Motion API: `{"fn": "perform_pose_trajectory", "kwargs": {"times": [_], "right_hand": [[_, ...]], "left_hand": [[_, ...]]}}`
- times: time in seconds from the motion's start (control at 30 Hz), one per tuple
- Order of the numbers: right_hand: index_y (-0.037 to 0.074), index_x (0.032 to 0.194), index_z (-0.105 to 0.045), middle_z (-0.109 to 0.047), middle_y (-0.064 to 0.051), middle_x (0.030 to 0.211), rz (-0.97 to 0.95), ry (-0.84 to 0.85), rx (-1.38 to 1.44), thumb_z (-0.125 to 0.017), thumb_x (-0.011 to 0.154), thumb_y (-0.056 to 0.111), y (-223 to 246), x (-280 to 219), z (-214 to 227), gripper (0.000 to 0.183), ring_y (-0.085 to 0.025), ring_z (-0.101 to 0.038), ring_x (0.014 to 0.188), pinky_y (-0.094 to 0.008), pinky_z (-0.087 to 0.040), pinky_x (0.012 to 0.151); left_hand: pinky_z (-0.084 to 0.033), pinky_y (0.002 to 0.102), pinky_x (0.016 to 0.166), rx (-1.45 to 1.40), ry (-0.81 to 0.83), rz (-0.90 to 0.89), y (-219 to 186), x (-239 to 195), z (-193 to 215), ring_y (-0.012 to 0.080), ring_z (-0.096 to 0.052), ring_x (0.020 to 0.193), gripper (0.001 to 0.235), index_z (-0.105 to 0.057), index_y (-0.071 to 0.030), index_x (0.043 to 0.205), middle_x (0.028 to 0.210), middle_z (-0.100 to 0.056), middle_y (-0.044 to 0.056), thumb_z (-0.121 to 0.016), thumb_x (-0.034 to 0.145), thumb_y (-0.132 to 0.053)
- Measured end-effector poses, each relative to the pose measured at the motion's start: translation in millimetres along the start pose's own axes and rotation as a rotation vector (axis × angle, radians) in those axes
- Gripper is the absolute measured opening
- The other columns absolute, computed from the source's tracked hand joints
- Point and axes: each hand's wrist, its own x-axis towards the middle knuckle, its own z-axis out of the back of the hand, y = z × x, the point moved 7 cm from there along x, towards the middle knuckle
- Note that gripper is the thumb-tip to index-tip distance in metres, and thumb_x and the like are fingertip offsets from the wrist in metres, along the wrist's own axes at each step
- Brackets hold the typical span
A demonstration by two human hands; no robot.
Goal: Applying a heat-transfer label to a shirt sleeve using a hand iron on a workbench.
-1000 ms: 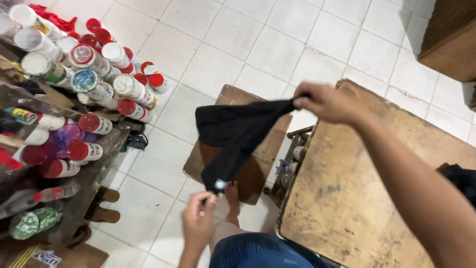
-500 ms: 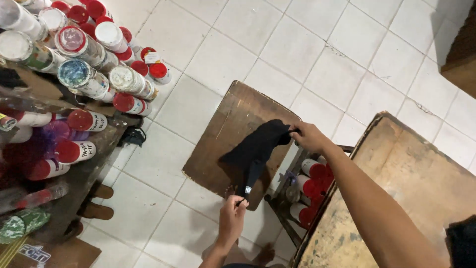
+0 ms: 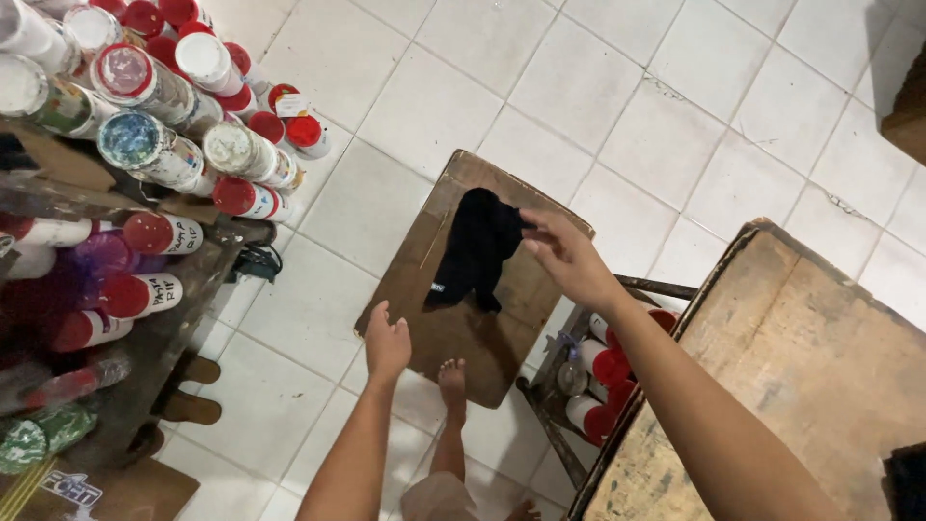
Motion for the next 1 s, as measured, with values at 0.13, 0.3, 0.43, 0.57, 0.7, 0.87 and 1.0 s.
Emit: {"fn": "perform_pose_trajectory", "kwargs": {"times": [0.13,0.3,0.43,0.57,0.7,0.87,1.0], "right_hand": [[0.003,0.138,-0.062,-0.07,-0.023,0.123,-0.25,-0.143,0.163,-0.062,0.099,0.018,6,-111,22,0.042,-0.034,-0.069,0.111,-0.047,-0.058,0.093],[0.005,0.135,-0.064,-0.076,-0.013,0.118,-0.562,-0.304,0.264,-0.057,0.093,0.031,-16,-274,31,0.049,-0.022,-0.074,0.104,-0.034,-0.061,0.092],[0.003,0.126,-0.07,-0.078,-0.011,0.098,-0.588,-0.384,0.201,-0.061,0.094,0.022,-101,-408,22,0.038,-0.019,-0.072,0.08,-0.032,-0.058,0.07],[0.028,0.103,-0.072,-0.08,0.003,0.098,-0.482,0.133,-0.393,-0.056,0.091,0.038,-105,-517,-4,0.021,-0.021,-0.077,0.09,-0.034,-0.052,0.08],[0.027,0.105,-0.067,-0.067,0.005,0.091,-0.58,0.343,-0.285,-0.063,0.094,0.037,-147,-628,-22,0.016,-0.014,-0.063,0.083,-0.031,-0.046,0.077],[0.017,0.124,-0.066,-0.074,-0.006,0.112,-0.621,0.144,-0.242,-0.063,0.094,0.041,-164,-703,-12,0.039,-0.024,-0.069,0.102,-0.034,-0.051,0.085],[0.015,0.128,-0.063,-0.073,-0.004,0.104,-0.722,0.013,-0.16,-0.06,0.096,0.039,-132,-727,16,0.04,-0.024,-0.068,0.096,-0.034,-0.049,0.08]], "left_hand": [[-0.049,0.05,0.11,0.15,0.032,-0.09,16,-41,27,0.0381,-0.057,0.132,0.053,-0.042,-0.004,0.152,0.15,-0.048,0.028,-0.053,0.103,-0.02],[-0.04,0.041,0.114,0.287,-0.044,0.005,186,-66,13,0.0292,-0.052,0.137,0.059,-0.048,-0.009,0.148,0.149,-0.056,0.012,-0.053,0.094,-0.032],[-0.042,0.039,0.111,0.242,0.01,0.17,258,-149,-32,0.0295,-0.059,0.132,0.06,-0.053,-0.015,0.146,0.144,-0.061,0.014,-0.059,0.093,-0.041],[-0.044,0.034,0.108,0.025,-0.056,0.004,248,-259,-93,0.0236,-0.064,0.126,0.056,-0.061,-0.013,0.139,0.134,-0.07,0.009,-0.058,0.088,-0.038],[-0.036,0.048,0.114,0.186,-0.369,-0.627,167,-376,-142,0.0376,-0.051,0.133,0.054,-0.053,-0.002,0.14,0.141,-0.058,0.02,-0.059,0.094,-0.03],[-0.024,0.06,0.115,0.585,-0.021,-1.09,98,-480,-237,0.0389,-0.026,0.15,0.058,-0.051,-0.018,0.147,0.163,-0.033,0.013,-0.057,0.095,-0.044],[-0.013,0.072,0.115,1.004,0.037,-1.204,88,-488,-285,0.0491,-0.012,0.151,0.073,-0.042,-0.022,0.151,0.167,-0.018,0.014,-0.062,0.087,-0.053]]}}
